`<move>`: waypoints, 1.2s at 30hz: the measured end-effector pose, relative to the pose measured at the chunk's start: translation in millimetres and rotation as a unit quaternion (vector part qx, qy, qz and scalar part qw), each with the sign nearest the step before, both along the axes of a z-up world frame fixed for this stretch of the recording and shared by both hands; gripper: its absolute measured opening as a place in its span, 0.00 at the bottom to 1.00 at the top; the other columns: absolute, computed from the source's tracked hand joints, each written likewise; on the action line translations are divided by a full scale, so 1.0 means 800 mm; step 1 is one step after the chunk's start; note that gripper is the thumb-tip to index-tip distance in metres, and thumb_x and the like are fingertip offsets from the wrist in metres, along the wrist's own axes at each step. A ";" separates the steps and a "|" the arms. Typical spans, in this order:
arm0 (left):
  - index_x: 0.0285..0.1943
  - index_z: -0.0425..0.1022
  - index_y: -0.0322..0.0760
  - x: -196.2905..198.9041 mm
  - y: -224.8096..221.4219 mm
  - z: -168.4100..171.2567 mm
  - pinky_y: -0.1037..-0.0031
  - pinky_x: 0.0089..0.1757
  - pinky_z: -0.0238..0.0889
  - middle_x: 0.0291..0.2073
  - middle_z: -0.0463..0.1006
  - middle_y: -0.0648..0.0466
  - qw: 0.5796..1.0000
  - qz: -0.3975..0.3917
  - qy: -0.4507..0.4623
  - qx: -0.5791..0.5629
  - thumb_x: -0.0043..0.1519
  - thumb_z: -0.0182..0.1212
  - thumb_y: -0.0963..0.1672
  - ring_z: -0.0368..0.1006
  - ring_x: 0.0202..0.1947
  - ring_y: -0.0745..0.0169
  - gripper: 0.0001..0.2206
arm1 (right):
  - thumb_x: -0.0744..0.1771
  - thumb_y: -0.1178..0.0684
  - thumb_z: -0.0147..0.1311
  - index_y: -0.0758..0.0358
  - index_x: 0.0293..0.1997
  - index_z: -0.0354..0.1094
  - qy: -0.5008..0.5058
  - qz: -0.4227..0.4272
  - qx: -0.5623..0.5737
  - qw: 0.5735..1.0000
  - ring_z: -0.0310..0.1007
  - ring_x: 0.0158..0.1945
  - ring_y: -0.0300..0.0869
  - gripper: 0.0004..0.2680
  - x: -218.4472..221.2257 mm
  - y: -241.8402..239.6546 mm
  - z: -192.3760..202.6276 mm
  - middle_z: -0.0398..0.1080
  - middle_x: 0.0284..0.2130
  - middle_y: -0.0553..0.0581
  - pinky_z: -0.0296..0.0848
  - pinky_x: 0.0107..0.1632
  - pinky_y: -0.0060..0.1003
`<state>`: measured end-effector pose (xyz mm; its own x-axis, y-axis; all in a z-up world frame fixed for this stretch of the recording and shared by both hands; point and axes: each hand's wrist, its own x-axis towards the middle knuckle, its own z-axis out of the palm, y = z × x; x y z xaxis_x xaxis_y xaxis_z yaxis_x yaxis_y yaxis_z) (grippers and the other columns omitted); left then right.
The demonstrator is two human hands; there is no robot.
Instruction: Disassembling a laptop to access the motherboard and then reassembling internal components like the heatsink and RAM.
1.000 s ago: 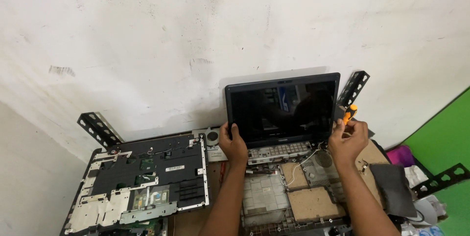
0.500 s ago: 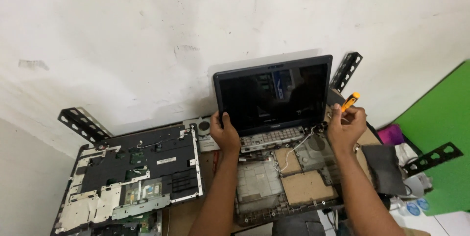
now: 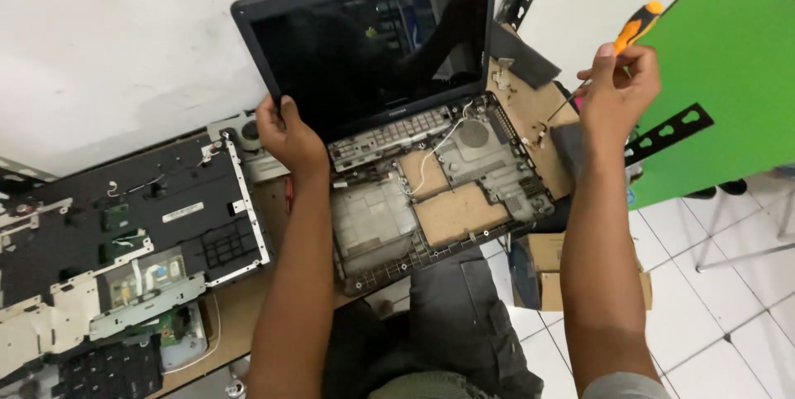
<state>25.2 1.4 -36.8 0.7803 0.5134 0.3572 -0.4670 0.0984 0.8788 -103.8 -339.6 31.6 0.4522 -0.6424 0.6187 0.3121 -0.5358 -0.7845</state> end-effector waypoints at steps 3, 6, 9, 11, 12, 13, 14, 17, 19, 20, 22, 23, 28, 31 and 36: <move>0.47 0.71 0.37 -0.005 0.002 -0.002 0.70 0.47 0.60 0.37 0.74 0.53 0.999 0.007 -0.013 0.031 0.64 0.51 0.41 0.69 0.40 0.69 0.07 | 0.70 0.58 0.51 0.69 0.39 0.60 -0.043 0.059 0.040 0.997 0.74 0.26 0.46 0.06 0.008 -0.033 -0.044 0.60 0.28 0.60 0.74 0.22 0.31; 0.49 0.70 0.36 -0.002 0.003 -0.003 0.71 0.49 0.59 0.38 0.73 0.53 0.999 -0.017 -0.019 0.021 0.63 0.50 0.41 0.68 0.42 0.70 0.08 | 0.70 0.57 0.51 0.68 0.39 0.60 -0.013 0.076 0.047 0.996 0.74 0.27 0.46 0.06 0.007 -0.026 -0.049 0.60 0.28 0.59 0.74 0.24 0.31; 0.49 0.70 0.36 -0.018 -0.001 0.014 0.70 0.50 0.59 0.39 0.73 0.52 0.999 -0.019 -0.011 0.031 0.64 0.50 0.41 0.69 0.44 0.68 0.08 | 0.70 0.55 0.51 0.68 0.39 0.59 -0.016 0.082 0.064 0.994 0.73 0.27 0.45 0.07 0.003 -0.018 -0.050 0.61 0.28 0.59 0.75 0.25 0.30; 0.50 0.69 0.36 -0.010 0.003 0.003 0.69 0.50 0.58 0.40 0.73 0.51 0.999 -0.024 -0.010 0.032 0.65 0.49 0.41 0.69 0.44 0.66 0.08 | 0.70 0.56 0.51 0.68 0.39 0.59 -0.021 0.083 0.057 0.995 0.73 0.28 0.45 0.06 0.010 -0.027 -0.059 0.61 0.28 0.59 0.75 0.26 0.31; 0.51 0.69 0.36 -0.007 0.005 -0.003 0.68 0.50 0.58 0.41 0.73 0.51 0.999 -0.028 -0.008 0.033 0.65 0.49 0.42 0.70 0.45 0.64 0.08 | 0.70 0.56 0.51 0.67 0.40 0.59 -0.024 0.085 0.049 0.995 0.73 0.28 0.45 0.06 0.014 -0.031 -0.064 0.61 0.29 0.60 0.75 0.26 0.32; 0.51 0.69 0.36 -0.007 0.008 -0.006 0.68 0.50 0.58 0.41 0.73 0.51 0.999 -0.027 -0.008 0.033 0.65 0.49 0.42 0.70 0.45 0.64 0.08 | 0.70 0.56 0.51 0.67 0.40 0.59 -0.024 0.086 0.049 0.995 0.73 0.28 0.45 0.06 0.013 -0.027 -0.064 0.61 0.29 0.60 0.75 0.26 0.32; 0.52 0.68 0.36 -0.005 0.009 -0.008 0.67 0.51 0.58 0.42 0.73 0.50 0.999 -0.033 -0.002 0.035 0.65 0.49 0.42 0.69 0.46 0.64 0.09 | 0.70 0.57 0.50 0.68 0.39 0.59 -0.026 0.088 0.043 0.995 0.73 0.28 0.45 0.06 0.014 -0.024 -0.062 0.61 0.29 0.60 0.75 0.25 0.31; 0.54 0.67 0.35 -0.005 0.012 -0.011 0.65 0.53 0.57 0.44 0.72 0.49 0.998 -0.042 0.005 0.040 0.66 0.48 0.42 0.68 0.49 0.61 0.11 | 0.70 0.58 0.51 0.68 0.39 0.60 -0.029 0.090 0.025 0.995 0.73 0.28 0.45 0.05 0.018 -0.025 -0.065 0.61 0.29 0.61 0.75 0.25 0.31; 0.55 0.67 0.34 -0.004 0.012 -0.011 0.64 0.53 0.57 0.45 0.71 0.48 0.998 -0.048 0.006 0.043 0.66 0.47 0.42 0.68 0.51 0.59 0.11 | 0.70 0.58 0.51 0.68 0.39 0.60 -0.029 0.086 0.012 0.996 0.73 0.28 0.45 0.05 0.019 -0.027 -0.067 0.62 0.29 0.61 0.75 0.26 0.31; 0.56 0.66 0.34 -0.004 0.012 -0.011 0.63 0.54 0.56 0.46 0.71 0.47 0.998 -0.047 0.012 0.041 0.66 0.48 0.42 0.68 0.51 0.58 0.11 | 0.70 0.59 0.50 0.68 0.39 0.60 -0.034 0.088 0.013 0.995 0.73 0.28 0.46 0.05 0.019 -0.026 -0.066 0.61 0.29 0.61 0.74 0.25 0.31; 0.57 0.66 0.34 -0.005 0.011 -0.007 0.62 0.54 0.56 0.46 0.70 0.46 0.998 -0.045 0.018 0.039 0.66 0.49 0.43 0.67 0.52 0.57 0.12 | 0.70 0.60 0.50 0.69 0.39 0.59 -0.038 0.089 0.013 0.995 0.73 0.28 0.47 0.04 0.019 -0.027 -0.066 0.60 0.29 0.62 0.74 0.25 0.31; 0.58 0.65 0.35 -0.008 0.010 -0.003 0.62 0.55 0.56 0.47 0.70 0.47 0.998 -0.048 0.026 0.044 0.66 0.48 0.42 0.67 0.53 0.56 0.12 | 0.70 0.60 0.50 0.69 0.39 0.60 -0.037 0.087 0.009 0.995 0.73 0.28 0.47 0.04 0.019 -0.027 -0.066 0.60 0.29 0.62 0.74 0.25 0.31; 0.61 0.61 0.36 -0.016 0.013 0.005 0.56 0.58 0.52 0.52 0.66 0.44 0.993 -0.075 0.069 0.061 0.66 0.48 0.42 0.61 0.59 0.49 0.15 | 0.70 0.58 0.51 0.68 0.39 0.61 -0.035 0.086 0.024 0.995 0.74 0.28 0.47 0.05 0.016 -0.031 -0.072 0.61 0.29 0.61 0.75 0.25 0.32; 0.64 0.57 0.37 -0.018 0.011 0.015 0.53 0.59 0.49 0.55 0.62 0.42 0.988 -0.082 0.102 0.076 0.66 0.48 0.42 0.55 0.62 0.45 0.17 | 0.70 0.57 0.51 0.67 0.40 0.60 -0.036 0.078 0.026 0.996 0.73 0.27 0.46 0.05 0.013 -0.029 -0.067 0.61 0.29 0.61 0.75 0.25 0.32; 0.68 0.50 0.37 -0.031 0.007 0.041 0.48 0.60 0.47 0.57 0.57 0.40 0.984 -0.086 0.128 0.088 0.67 0.48 0.42 0.52 0.63 0.41 0.21 | 0.70 0.56 0.50 0.67 0.40 0.60 -0.045 0.073 0.048 0.995 0.74 0.27 0.45 0.05 0.010 -0.028 -0.067 0.61 0.29 0.60 0.76 0.25 0.32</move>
